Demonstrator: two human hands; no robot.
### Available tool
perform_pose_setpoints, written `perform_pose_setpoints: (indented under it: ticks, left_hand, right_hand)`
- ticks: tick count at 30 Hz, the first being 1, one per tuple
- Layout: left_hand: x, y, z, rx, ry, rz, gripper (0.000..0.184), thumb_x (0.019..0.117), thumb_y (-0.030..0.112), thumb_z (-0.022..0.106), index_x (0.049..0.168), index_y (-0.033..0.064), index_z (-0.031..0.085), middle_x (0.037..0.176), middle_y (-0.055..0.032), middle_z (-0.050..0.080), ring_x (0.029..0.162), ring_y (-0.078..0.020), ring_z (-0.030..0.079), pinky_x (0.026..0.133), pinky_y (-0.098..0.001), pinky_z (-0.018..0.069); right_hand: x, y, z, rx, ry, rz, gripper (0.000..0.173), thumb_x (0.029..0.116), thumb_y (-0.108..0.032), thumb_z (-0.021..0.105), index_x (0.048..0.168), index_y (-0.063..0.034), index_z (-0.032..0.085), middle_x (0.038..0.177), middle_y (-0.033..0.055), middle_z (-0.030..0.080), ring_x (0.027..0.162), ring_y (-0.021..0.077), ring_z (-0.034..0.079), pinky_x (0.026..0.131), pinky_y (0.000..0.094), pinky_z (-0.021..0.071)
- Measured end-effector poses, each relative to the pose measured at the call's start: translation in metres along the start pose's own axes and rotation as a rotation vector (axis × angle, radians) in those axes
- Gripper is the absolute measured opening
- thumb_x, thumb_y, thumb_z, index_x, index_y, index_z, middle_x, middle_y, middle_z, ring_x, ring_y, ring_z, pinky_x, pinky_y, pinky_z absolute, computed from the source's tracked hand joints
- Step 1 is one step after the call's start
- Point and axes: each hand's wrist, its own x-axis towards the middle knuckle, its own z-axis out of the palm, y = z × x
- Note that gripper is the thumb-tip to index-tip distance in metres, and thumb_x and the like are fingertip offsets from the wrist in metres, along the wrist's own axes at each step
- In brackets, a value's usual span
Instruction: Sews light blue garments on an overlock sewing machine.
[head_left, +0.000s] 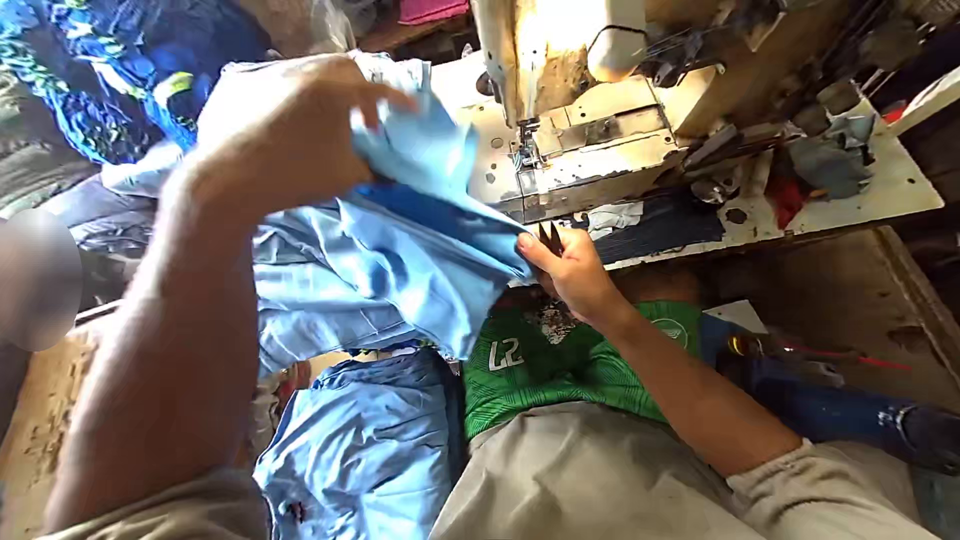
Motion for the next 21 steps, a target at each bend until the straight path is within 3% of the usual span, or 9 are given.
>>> perform_pose_setpoints:
  ticks: [1, 3, 5, 8, 10, 12, 15, 18, 21]
  left_hand:
    - [-0.001, 0.029, 0.010, -0.157, -0.090, 0.017, 0.045, 0.0830, 0.021, 0.083, 0.126, 0.0232, 0.071, 0.106, -0.0052, 0.069, 0.095, -0.0226, 0.066, 0.082, -0.0511, 0.0550]
    - [-0.002, 0.051, 0.031, -0.316, -0.177, 0.071, 0.030, 0.0844, 0.022, 0.080, 0.114, 0.0228, 0.077, 0.093, 0.0048, 0.072, 0.083, -0.0072, 0.066, 0.076, -0.0321, 0.0567]
    - [-0.001, 0.057, 0.041, -0.382, -0.176, 0.113, 0.021, 0.0895, 0.027, 0.077, 0.110, 0.0221, 0.079, 0.090, 0.0086, 0.071, 0.082, -0.0015, 0.064, 0.076, -0.0248, 0.0551]
    - [0.003, 0.065, 0.040, -0.354, -0.112, 0.122, 0.019, 0.0919, 0.028, 0.075, 0.109, 0.0206, 0.079, 0.091, 0.0073, 0.072, 0.083, -0.0015, 0.065, 0.077, -0.0243, 0.0552]
    - [0.005, 0.069, 0.037, -0.332, -0.075, 0.108, 0.016, 0.0926, 0.030, 0.073, 0.105, 0.0204, 0.079, 0.092, 0.0073, 0.072, 0.084, -0.0008, 0.066, 0.077, -0.0241, 0.0548]
    - [0.006, 0.073, 0.037, -0.318, -0.037, 0.075, 0.016, 0.0923, 0.033, 0.073, 0.101, 0.0211, 0.079, 0.090, 0.0084, 0.071, 0.083, -0.0001, 0.065, 0.075, -0.0243, 0.0533]
    - [0.006, 0.076, 0.040, -0.280, 0.052, -0.009, 0.016, 0.0926, 0.033, 0.074, 0.100, 0.0199, 0.079, 0.094, 0.0054, 0.069, 0.087, -0.0040, 0.064, 0.079, -0.0281, 0.0525]
    - [0.007, 0.076, 0.056, -0.256, 0.178, -0.106, 0.015, 0.0958, 0.030, 0.070, 0.102, 0.0177, 0.076, 0.125, -0.0057, 0.060, 0.118, -0.0193, 0.056, 0.098, -0.0394, 0.0484]
    - [0.014, 0.076, 0.086, -0.482, 0.280, -0.128, 0.016, 0.1001, 0.022, 0.063, 0.106, 0.0085, 0.070, 0.142, -0.0070, 0.057, 0.134, -0.0171, 0.054, 0.109, -0.0369, 0.0499]
  right_hand:
    - [-0.002, 0.020, -0.007, -0.017, 0.038, 0.048, 0.031, 0.1046, -0.035, 0.060, 0.091, -0.0075, 0.064, 0.065, 0.0057, 0.055, 0.048, 0.0137, 0.046, 0.043, 0.0297, 0.0386]
    - [-0.004, 0.044, -0.016, -0.106, 0.092, 0.079, 0.030, 0.1035, -0.032, 0.062, 0.088, -0.0058, 0.064, 0.064, 0.0051, 0.055, 0.049, 0.0133, 0.046, 0.045, 0.0303, 0.0395]
    - [-0.003, 0.047, -0.016, -0.372, 0.171, 0.017, 0.026, 0.1004, -0.028, 0.066, 0.088, -0.0059, 0.066, 0.067, 0.0059, 0.058, 0.054, 0.0160, 0.053, 0.050, 0.0360, 0.0455]
    - [0.002, 0.031, -0.004, -0.802, 0.278, -0.227, 0.033, 0.0970, -0.026, 0.071, 0.124, -0.0073, 0.069, 0.111, 0.0099, 0.070, 0.093, 0.0228, 0.070, 0.078, 0.0457, 0.0601]
    - [0.009, 0.018, 0.006, -0.870, 0.276, -0.375, 0.040, 0.0973, -0.026, 0.071, 0.133, -0.0085, 0.066, 0.124, 0.0109, 0.068, 0.101, 0.0228, 0.071, 0.080, 0.0435, 0.0608]
    - [0.015, 0.011, 0.013, -0.793, 0.234, -0.447, 0.033, 0.0988, -0.023, 0.069, 0.129, -0.0103, 0.070, 0.120, 0.0078, 0.071, 0.099, 0.0188, 0.071, 0.080, 0.0401, 0.0605]
    - [0.019, 0.014, 0.009, -0.449, 0.136, -0.388, 0.012, 0.1009, -0.014, 0.065, 0.108, -0.0083, 0.073, 0.093, 0.0031, 0.073, 0.079, 0.0105, 0.069, 0.070, 0.0311, 0.0595]
    - [0.013, 0.017, -0.003, -0.114, 0.074, -0.241, 0.010, 0.1013, -0.012, 0.064, 0.105, -0.0056, 0.071, 0.079, 0.0061, 0.066, 0.059, 0.0121, 0.059, 0.051, 0.0272, 0.0508]
    - [0.008, 0.019, -0.014, -0.101, 0.073, -0.196, 0.010, 0.1018, -0.014, 0.063, 0.102, -0.0061, 0.069, 0.076, 0.0062, 0.063, 0.056, 0.0132, 0.055, 0.048, 0.0272, 0.0461]
